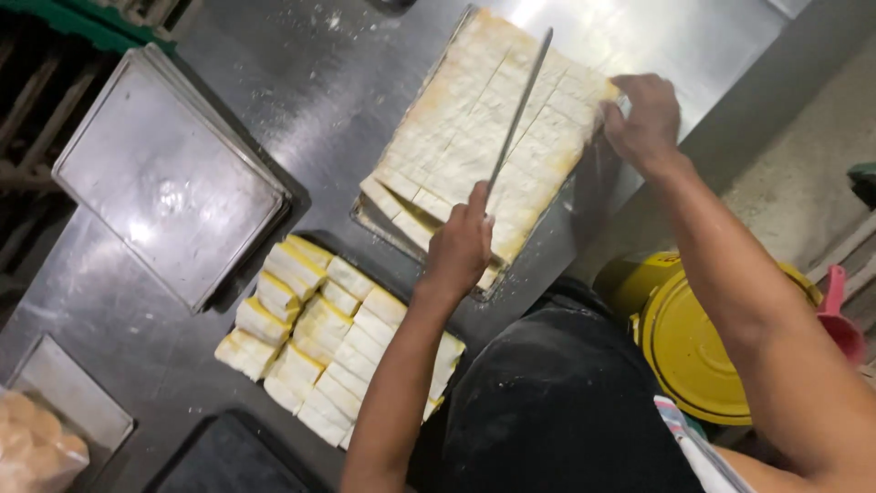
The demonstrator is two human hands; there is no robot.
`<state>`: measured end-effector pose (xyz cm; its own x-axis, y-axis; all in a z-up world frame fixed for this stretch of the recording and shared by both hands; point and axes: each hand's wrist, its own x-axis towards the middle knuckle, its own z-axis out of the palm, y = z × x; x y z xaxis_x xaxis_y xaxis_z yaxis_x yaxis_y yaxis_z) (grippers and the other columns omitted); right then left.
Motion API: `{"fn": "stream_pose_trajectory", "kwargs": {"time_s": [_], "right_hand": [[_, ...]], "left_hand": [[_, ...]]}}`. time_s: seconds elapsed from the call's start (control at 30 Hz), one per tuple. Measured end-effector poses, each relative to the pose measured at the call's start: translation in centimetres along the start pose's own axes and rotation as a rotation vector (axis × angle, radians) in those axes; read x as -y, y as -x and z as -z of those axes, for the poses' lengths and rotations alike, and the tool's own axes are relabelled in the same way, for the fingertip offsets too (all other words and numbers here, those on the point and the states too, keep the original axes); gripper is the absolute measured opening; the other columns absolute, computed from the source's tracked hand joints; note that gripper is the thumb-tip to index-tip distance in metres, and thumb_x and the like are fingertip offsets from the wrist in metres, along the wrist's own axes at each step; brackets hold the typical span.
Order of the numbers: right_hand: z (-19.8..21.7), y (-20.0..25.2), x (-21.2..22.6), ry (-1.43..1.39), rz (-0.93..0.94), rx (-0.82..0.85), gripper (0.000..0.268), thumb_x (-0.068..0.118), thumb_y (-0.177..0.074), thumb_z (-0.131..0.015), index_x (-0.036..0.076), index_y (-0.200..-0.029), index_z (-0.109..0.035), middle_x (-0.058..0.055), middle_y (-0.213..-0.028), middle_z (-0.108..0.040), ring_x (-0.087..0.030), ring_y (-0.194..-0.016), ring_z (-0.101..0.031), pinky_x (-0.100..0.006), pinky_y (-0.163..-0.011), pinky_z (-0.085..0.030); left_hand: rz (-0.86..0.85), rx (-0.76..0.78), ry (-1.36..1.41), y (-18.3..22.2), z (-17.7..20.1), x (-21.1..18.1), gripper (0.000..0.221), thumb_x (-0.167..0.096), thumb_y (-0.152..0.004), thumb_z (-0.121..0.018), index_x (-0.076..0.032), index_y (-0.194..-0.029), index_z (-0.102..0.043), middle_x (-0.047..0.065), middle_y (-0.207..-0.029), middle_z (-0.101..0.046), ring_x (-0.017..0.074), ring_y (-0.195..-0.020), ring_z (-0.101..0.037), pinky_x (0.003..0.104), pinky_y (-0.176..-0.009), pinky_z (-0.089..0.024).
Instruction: Slicing large sheets of bread dough into smaller rectangles and arranging them on a tray.
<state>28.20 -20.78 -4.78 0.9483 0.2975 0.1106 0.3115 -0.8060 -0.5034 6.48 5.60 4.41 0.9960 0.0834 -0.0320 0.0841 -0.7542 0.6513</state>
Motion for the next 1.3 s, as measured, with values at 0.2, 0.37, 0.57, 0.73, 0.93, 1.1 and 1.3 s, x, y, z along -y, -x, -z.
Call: {"fn": "stream_pose_trajectory", "kwargs": {"time_s": [0.2, 0.37, 0.57, 0.73, 0.93, 1.1, 1.3], "right_hand": [[-1.4, -3.8, 0.1, 0.003, 0.004, 0.085, 0.05, 0.028, -0.089, -0.081, 0.004, -0.131, -0.07, -0.02, -0.13, -0.066, -0.042, -0.116, -0.056, -0.05, -0.096, -0.047], [-1.1, -3.9, 0.3, -0.027, -0.033, 0.141, 0.048, 0.031, -0.086, -0.084, 0.006, -0.126, -0.073, -0.015, -0.13, -0.069, -0.04, -0.116, -0.059, -0.05, -0.094, -0.051], [-1.0, -3.8, 0.3, -0.078, -0.019, 0.105, 0.046, 0.028, -0.083, -0.085, 0.005, -0.121, -0.075, -0.016, -0.125, -0.071, -0.04, -0.112, -0.063, -0.049, -0.092, -0.053], [-0.7, -4.2, 0.4, -0.103, -0.046, 0.136, 0.044, 0.028, -0.084, -0.084, 0.005, -0.12, -0.075, -0.016, -0.124, -0.071, -0.039, -0.111, -0.065, -0.048, -0.093, -0.053], [-1.5, -3.7, 0.1, -0.067, 0.022, 0.089, 0.042, 0.027, -0.085, -0.084, 0.005, -0.12, -0.076, -0.017, -0.121, -0.072, -0.041, -0.109, -0.063, -0.048, -0.093, -0.052], [-2.1, -3.5, -0.7, -0.075, 0.062, 0.026, 0.041, 0.028, -0.084, -0.085, 0.007, -0.118, -0.077, -0.015, -0.12, -0.074, -0.041, -0.107, -0.065, -0.047, -0.092, -0.053], [-2.1, -4.0, -0.8, -0.092, 0.039, 0.046, 0.04, 0.028, -0.083, -0.087, 0.007, -0.116, -0.077, -0.014, -0.113, -0.075, -0.039, -0.1, -0.068, -0.046, -0.089, -0.054]], "left_hand": [[0.026, 0.227, -0.395, -6.1, -2.3, -1.3, 0.079, -0.005, -0.094, -0.054, -0.022, -0.165, -0.024, 0.019, -0.078, -0.064, 0.0403, -0.068, -0.069, 0.055, -0.066, -0.055], [-0.037, 0.23, -0.393, -7.7, -3.5, -0.3, 0.076, -0.005, -0.094, -0.054, -0.024, -0.163, -0.027, 0.019, -0.075, -0.063, 0.0396, -0.067, -0.069, 0.054, -0.064, -0.055], [-0.074, 0.227, -0.397, -8.4, -3.1, -0.4, 0.074, -0.004, -0.094, -0.053, -0.025, -0.162, -0.031, 0.019, -0.075, -0.063, 0.0392, -0.066, -0.069, 0.054, -0.063, -0.055], [-0.056, 0.248, -0.39, -8.7, -3.0, -0.4, 0.075, -0.004, -0.094, -0.053, -0.024, -0.163, -0.03, 0.02, -0.075, -0.064, 0.0394, -0.066, -0.069, 0.054, -0.063, -0.055], [-0.03, 0.246, -0.385, -8.8, -3.6, -0.3, 0.079, -0.003, -0.09, -0.054, -0.023, -0.162, -0.03, 0.023, -0.081, -0.066, 0.041, -0.068, -0.069, 0.054, -0.065, -0.056], [0.027, 0.307, -0.374, -9.0, -3.9, -0.4, 0.072, -0.006, -0.096, -0.052, -0.025, -0.162, -0.031, 0.023, -0.082, -0.067, 0.0414, -0.072, -0.07, 0.054, -0.067, -0.056], [0.022, 0.282, -0.346, -8.7, -3.5, -0.2, 0.072, -0.005, -0.093, -0.051, -0.024, -0.161, -0.034, 0.023, -0.08, -0.066, 0.0416, -0.07, -0.07, 0.054, -0.066, -0.055]]}}
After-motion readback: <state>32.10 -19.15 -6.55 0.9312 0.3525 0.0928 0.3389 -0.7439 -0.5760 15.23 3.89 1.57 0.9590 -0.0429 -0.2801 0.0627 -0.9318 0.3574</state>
